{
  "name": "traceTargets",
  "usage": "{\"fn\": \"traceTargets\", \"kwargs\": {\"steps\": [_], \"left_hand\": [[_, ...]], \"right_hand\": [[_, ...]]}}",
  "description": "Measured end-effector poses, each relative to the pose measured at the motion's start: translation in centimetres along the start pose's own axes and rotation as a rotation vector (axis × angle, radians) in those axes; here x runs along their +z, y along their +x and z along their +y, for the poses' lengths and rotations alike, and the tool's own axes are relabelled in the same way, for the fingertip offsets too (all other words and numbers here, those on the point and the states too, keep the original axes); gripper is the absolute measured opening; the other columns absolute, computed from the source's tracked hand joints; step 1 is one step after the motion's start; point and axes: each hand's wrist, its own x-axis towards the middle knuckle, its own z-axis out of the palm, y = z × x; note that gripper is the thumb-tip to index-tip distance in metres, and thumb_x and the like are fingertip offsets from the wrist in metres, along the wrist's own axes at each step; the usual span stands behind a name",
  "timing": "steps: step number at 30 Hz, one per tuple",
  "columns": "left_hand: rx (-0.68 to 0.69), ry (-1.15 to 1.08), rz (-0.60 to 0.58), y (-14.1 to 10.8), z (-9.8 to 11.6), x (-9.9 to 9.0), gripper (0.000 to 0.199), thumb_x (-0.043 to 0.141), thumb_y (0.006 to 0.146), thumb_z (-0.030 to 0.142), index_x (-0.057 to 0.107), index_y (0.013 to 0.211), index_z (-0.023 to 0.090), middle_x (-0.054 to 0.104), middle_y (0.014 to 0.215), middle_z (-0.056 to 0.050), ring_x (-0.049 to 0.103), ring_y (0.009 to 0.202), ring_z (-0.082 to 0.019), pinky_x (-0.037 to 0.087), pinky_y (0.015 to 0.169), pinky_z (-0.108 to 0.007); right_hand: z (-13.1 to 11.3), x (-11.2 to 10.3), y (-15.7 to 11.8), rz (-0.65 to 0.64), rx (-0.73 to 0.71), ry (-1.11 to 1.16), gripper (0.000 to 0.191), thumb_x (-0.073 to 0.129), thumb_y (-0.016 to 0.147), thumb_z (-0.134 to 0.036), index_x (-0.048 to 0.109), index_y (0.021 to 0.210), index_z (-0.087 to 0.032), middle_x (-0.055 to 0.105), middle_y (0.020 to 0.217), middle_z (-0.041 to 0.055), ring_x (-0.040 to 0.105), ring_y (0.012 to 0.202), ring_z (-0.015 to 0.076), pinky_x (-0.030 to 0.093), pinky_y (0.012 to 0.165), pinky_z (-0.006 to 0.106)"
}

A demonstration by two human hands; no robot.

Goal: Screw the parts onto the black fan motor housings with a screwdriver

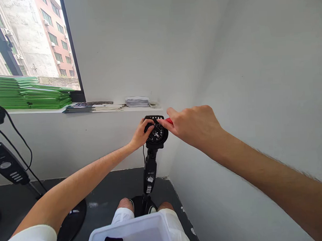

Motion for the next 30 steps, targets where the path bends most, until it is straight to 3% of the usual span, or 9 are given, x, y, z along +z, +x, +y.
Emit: {"fn": "traceTargets", "kwargs": {"steps": [4, 7, 11, 15, 17, 20, 23, 25, 30], "left_hand": [[0.005, -0.016, -0.001, -0.2, -0.2, -0.3, 0.013, 0.050, 0.096, 0.027, 0.057, 0.106, 0.023, 0.060, 0.109, -0.006, 0.059, 0.107, -0.020, 0.048, 0.099, -0.037], [-0.025, -0.049, -0.036, 0.1, -0.5, -1.2, 0.021, 0.048, 0.096, 0.027, 0.054, 0.115, 0.025, 0.062, 0.114, -0.005, 0.060, 0.108, -0.020, 0.048, 0.099, -0.039], [-0.161, -0.211, -0.062, 1.6, -0.4, -2.0, 0.041, 0.045, 0.098, 0.031, 0.040, 0.138, 0.031, 0.066, 0.101, 0.000, 0.063, 0.087, -0.016, 0.052, 0.086, -0.034], [-0.207, -0.329, -0.144, 3.0, 0.2, -1.4, 0.032, 0.058, 0.093, 0.041, 0.053, 0.120, 0.026, 0.065, 0.097, 0.000, 0.062, 0.090, -0.017, 0.051, 0.082, -0.030], [-0.255, -0.381, -0.135, 3.1, 0.3, -1.0, 0.033, 0.059, 0.092, 0.045, 0.051, 0.117, 0.024, 0.061, 0.083, 0.003, 0.060, 0.078, -0.015, 0.049, 0.073, -0.027], [-0.275, -0.363, -0.109, 3.2, 0.4, -0.6, 0.033, 0.060, 0.092, 0.045, 0.050, 0.115, 0.023, 0.057, 0.076, 0.005, 0.055, 0.070, -0.012, 0.046, 0.070, -0.024], [-0.240, -0.319, -0.131, 3.4, 0.6, -0.6, 0.027, 0.059, 0.092, 0.041, 0.054, 0.111, 0.022, 0.060, 0.082, 0.003, 0.056, 0.076, -0.012, 0.046, 0.075, -0.025], [-0.246, -0.322, -0.150, 3.7, 0.7, -0.7, 0.025, 0.058, 0.093, 0.039, 0.054, 0.110, 0.022, 0.061, 0.082, 0.003, 0.058, 0.076, -0.013, 0.047, 0.074, -0.025], [-0.245, -0.335, -0.167, 4.1, 0.8, -0.8, 0.023, 0.059, 0.092, 0.037, 0.055, 0.109, 0.022, 0.063, 0.084, 0.002, 0.059, 0.079, -0.014, 0.047, 0.077, -0.027]], "right_hand": [[0.2, 0.2, 0.1, -0.074, -0.114, 0.197, 0.027, 0.041, 0.096, -0.032, 0.053, 0.116, -0.019, 0.069, 0.068, 0.0023, 0.054, 0.052, 0.0151, 0.021, 0.051, 0.027], [0.4, 0.2, -0.1, -0.070, -0.118, 0.163, 0.032, 0.037, 0.100, -0.036, 0.051, 0.121, -0.017, 0.070, 0.069, 0.0029, 0.052, 0.049, 0.0154, 0.020, 0.050, 0.028], [0.5, 0.2, -0.2, 0.028, 0.003, 0.008, 0.047, 0.027, 0.102, -0.052, 0.058, 0.108, -0.016, 0.063, 0.055, 0.0036, 0.047, 0.043, 0.0161, 0.020, 0.051, 0.029], [1.0, 1.2, -0.1, 0.052, -0.073, 0.193, 0.028, 0.040, 0.098, -0.035, 0.052, 0.115, -0.018, 0.072, 0.074, 0.0010, 0.049, 0.047, 0.0125, 0.022, 0.049, 0.026], [1.2, 2.0, 0.0, 0.068, -0.152, 0.253, 0.023, 0.042, 0.097, -0.031, 0.050, 0.116, -0.019, 0.073, 0.079, -0.0006, 0.051, 0.049, 0.0113, 0.022, 0.047, 0.024], [1.2, 2.9, -0.1, 0.159, -0.215, 0.133, 0.024, 0.037, 0.102, -0.037, 0.054, 0.104, -0.020, 0.065, 0.062, -0.0023, 0.044, 0.042, 0.0115, 0.017, 0.043, 0.023], [0.7, 3.0, -0.1, 0.254, -0.159, -0.055, 0.037, 0.032, 0.103, -0.045, 0.057, 0.096, -0.018, 0.045, 0.041, -0.0054, 0.029, 0.034, 0.0121, 0.012, 0.042, 0.024], [0.6, 2.8, 0.0, 0.281, -0.094, -0.118, 0.042, 0.030, 0.102, -0.048, 0.058, 0.093, -0.018, 0.039, 0.037, -0.0058, 0.025, 0.033, 0.0125, 0.011, 0.042, 0.024], [1.2, 2.9, 0.3, 0.216, -0.143, 0.152, 0.023, 0.040, 0.098, -0.036, 0.053, 0.105, -0.018, 0.060, 0.056, -0.0045, 0.036, 0.038, 0.0099, 0.020, 0.043, 0.021]]}}
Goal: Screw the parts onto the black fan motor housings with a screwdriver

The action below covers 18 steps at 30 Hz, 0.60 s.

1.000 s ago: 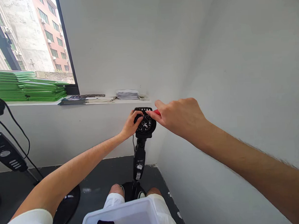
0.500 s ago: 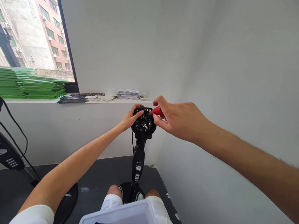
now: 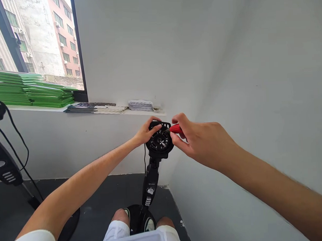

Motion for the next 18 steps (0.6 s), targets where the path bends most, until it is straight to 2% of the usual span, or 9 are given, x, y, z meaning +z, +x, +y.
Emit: {"fn": "traceTargets", "kwargs": {"steps": [3, 7, 9, 11, 14, 16, 18], "left_hand": [[0.015, -0.010, -0.005, 0.06, -0.18, 0.05, 0.022, 0.059, 0.092, 0.037, 0.055, 0.108, 0.021, 0.063, 0.085, 0.002, 0.059, 0.081, -0.014, 0.047, 0.078, -0.027], [-0.010, -0.028, -0.006, 0.01, -0.26, 0.13, 0.023, 0.058, 0.093, 0.037, 0.054, 0.109, 0.022, 0.063, 0.084, 0.002, 0.059, 0.079, -0.014, 0.048, 0.076, -0.027], [-0.021, -0.024, -0.003, -0.02, -0.19, 0.14, 0.022, 0.057, 0.093, 0.037, 0.054, 0.108, 0.022, 0.062, 0.082, 0.002, 0.059, 0.077, -0.014, 0.048, 0.076, -0.027], [-0.017, -0.017, 0.004, -0.05, -0.11, 0.14, 0.021, 0.057, 0.093, 0.037, 0.055, 0.107, 0.022, 0.062, 0.082, 0.002, 0.059, 0.079, -0.014, 0.048, 0.077, -0.027], [-0.004, -0.011, 0.020, -0.08, -0.04, 0.14, 0.020, 0.057, 0.093, 0.035, 0.054, 0.107, 0.021, 0.062, 0.085, 0.001, 0.059, 0.081, -0.014, 0.048, 0.079, -0.028], [-0.005, 0.003, 0.030, -0.08, -0.04, 0.16, 0.019, 0.057, 0.093, 0.034, 0.054, 0.107, 0.021, 0.063, 0.086, 0.001, 0.059, 0.082, -0.014, 0.048, 0.080, -0.028], [-0.004, 0.018, 0.037, -0.08, -0.06, 0.21, 0.018, 0.057, 0.093, 0.034, 0.054, 0.106, 0.022, 0.063, 0.088, 0.001, 0.059, 0.084, -0.015, 0.048, 0.082, -0.028]], "right_hand": [[0.51, 0.28, -0.19, -0.026, -0.070, 0.109, 0.020, 0.040, 0.098, -0.033, 0.050, 0.109, -0.019, 0.066, 0.065, -0.0041, 0.041, 0.042, 0.0094, 0.022, 0.044, 0.020], [0.29, 0.63, -0.36, 0.056, -0.015, -0.089, 0.037, 0.030, 0.102, -0.048, 0.055, 0.095, -0.021, 0.048, 0.045, -0.0058, 0.027, 0.037, 0.0115, 0.014, 0.043, 0.024], [0.08, 0.72, -0.35, 0.088, 0.039, -0.140, 0.042, 0.030, 0.101, -0.052, 0.055, 0.091, -0.021, 0.043, 0.042, -0.0062, 0.023, 0.036, 0.0113, 0.012, 0.044, 0.025], [0.06, 0.72, -0.33, 0.079, 0.059, -0.069, 0.037, 0.033, 0.100, -0.051, 0.054, 0.093, -0.021, 0.049, 0.047, -0.0059, 0.027, 0.037, 0.0105, 0.015, 0.044, 0.024], [0.31, 0.68, -0.39, -0.005, 0.021, 0.115, 0.024, 0.037, 0.098, -0.039, 0.051, 0.103, -0.020, 0.059, 0.058, -0.0057, 0.037, 0.039, 0.0093, 0.022, 0.045, 0.023], [0.40, 0.75, -0.53, -0.029, -0.012, 0.122, 0.022, 0.035, 0.099, -0.037, 0.050, 0.103, -0.020, 0.060, 0.059, -0.0051, 0.038, 0.039, 0.0094, 0.023, 0.045, 0.023], [0.28, 0.95, -0.73, 0.006, -0.026, 0.049, 0.027, 0.033, 0.102, -0.040, 0.050, 0.098, -0.020, 0.058, 0.057, -0.0045, 0.036, 0.038, 0.0103, 0.021, 0.044, 0.024]]}}
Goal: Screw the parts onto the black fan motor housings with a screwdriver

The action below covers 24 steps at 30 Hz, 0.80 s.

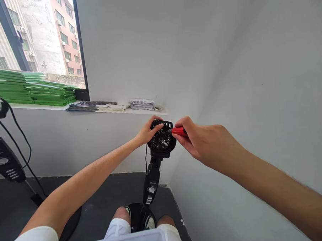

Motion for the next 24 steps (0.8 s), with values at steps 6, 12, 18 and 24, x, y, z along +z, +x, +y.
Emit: {"fn": "traceTargets", "kwargs": {"steps": [6, 12, 18, 24], "left_hand": [[-0.012, -0.009, 0.005, -0.1, 0.1, 0.1, 0.019, 0.056, 0.093, 0.034, 0.054, 0.107, 0.022, 0.063, 0.089, 0.000, 0.059, 0.086, -0.015, 0.048, 0.082, -0.029], [0.001, 0.008, 0.011, -0.1, 0.1, 0.0, 0.019, 0.057, 0.092, 0.035, 0.055, 0.107, 0.022, 0.062, 0.089, 0.000, 0.058, 0.085, -0.015, 0.047, 0.081, -0.029], [-0.023, 0.015, 0.006, -0.1, -0.2, 0.0, 0.020, 0.057, 0.093, 0.034, 0.054, 0.109, 0.022, 0.060, 0.084, 0.002, 0.056, 0.079, -0.013, 0.046, 0.077, -0.027], [-0.009, 0.031, 0.020, -0.3, -0.1, 0.0, 0.020, 0.058, 0.093, 0.034, 0.055, 0.108, 0.022, 0.062, 0.088, 0.002, 0.058, 0.084, -0.014, 0.048, 0.081, -0.028]], "right_hand": [[-0.5, 0.4, -0.4, 0.078, 0.025, -0.068, 0.031, 0.032, 0.103, -0.045, 0.048, 0.094, -0.020, 0.054, 0.052, -0.0054, 0.032, 0.035, 0.0104, 0.016, 0.041, 0.023], [0.7, 0.6, -0.4, 0.062, -0.060, 0.051, 0.024, 0.033, 0.104, -0.038, 0.047, 0.097, -0.020, 0.062, 0.062, -0.0037, 0.037, 0.040, 0.0097, 0.022, 0.042, 0.022], [1.9, 0.3, -0.7, 0.058, -0.205, 0.057, 0.015, 0.038, 0.103, -0.028, 0.049, 0.098, -0.020, 0.066, 0.072, -0.0035, 0.045, 0.048, 0.0085, 0.024, 0.044, 0.021], [1.6, -0.2, -0.9, 0.067, -0.143, 0.050, 0.022, 0.037, 0.103, -0.035, 0.050, 0.097, -0.019, 0.063, 0.065, -0.0049, 0.042, 0.045, 0.0081, 0.022, 0.042, 0.020]]}}
